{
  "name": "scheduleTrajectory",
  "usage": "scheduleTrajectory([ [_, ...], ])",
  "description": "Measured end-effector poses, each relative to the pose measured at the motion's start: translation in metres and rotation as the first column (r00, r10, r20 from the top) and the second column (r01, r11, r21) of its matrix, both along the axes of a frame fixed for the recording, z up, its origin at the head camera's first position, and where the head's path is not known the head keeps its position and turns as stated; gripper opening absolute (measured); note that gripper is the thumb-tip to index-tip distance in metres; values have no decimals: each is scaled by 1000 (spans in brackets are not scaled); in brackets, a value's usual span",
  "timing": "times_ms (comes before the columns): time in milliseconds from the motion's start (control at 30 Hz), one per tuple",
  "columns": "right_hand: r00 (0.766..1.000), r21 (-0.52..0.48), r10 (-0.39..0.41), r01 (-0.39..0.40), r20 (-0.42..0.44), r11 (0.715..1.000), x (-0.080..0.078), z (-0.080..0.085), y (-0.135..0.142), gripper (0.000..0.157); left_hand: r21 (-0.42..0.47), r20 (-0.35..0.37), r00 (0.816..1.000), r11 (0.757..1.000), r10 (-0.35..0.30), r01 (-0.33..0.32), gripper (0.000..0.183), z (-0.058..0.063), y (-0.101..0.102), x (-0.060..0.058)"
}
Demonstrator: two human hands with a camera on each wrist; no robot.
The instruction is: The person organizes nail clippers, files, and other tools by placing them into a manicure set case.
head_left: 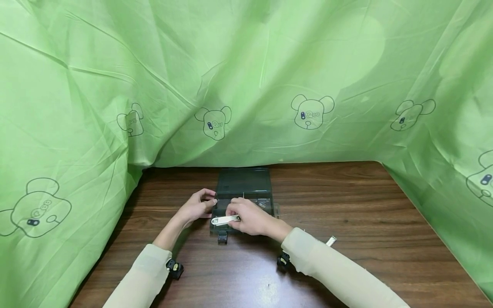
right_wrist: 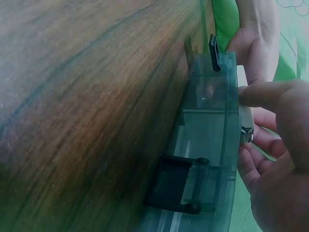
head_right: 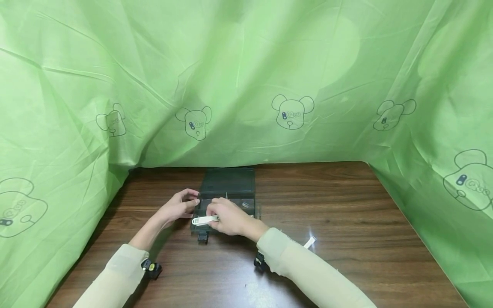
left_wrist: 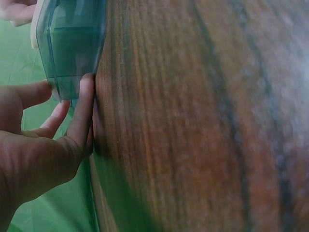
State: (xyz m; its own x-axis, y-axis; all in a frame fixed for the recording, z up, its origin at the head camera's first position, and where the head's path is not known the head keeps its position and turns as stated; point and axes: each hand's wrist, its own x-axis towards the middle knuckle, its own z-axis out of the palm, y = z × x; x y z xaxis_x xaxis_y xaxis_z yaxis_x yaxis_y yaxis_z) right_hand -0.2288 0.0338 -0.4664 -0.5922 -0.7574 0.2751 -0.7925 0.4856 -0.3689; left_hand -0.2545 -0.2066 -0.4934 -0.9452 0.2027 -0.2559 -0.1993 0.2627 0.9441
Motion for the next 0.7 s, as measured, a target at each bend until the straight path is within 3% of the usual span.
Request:
scheduleTrajectory([
  [233,1000,-17,-6,6,19,1000,-1,-2,0,15,1,-5,1000,1000,3,-3,40,0,0,1],
  [433,996,-60,-10,16,85,998,-1,1,6,19,9,-12,1000,1000,-5,5,40,-3,-1,0],
  [700,999,-48,12,-10,43,999,6,16,51,19,24,-7,1000,1000,5,-5,39,-2,-1,-1],
])
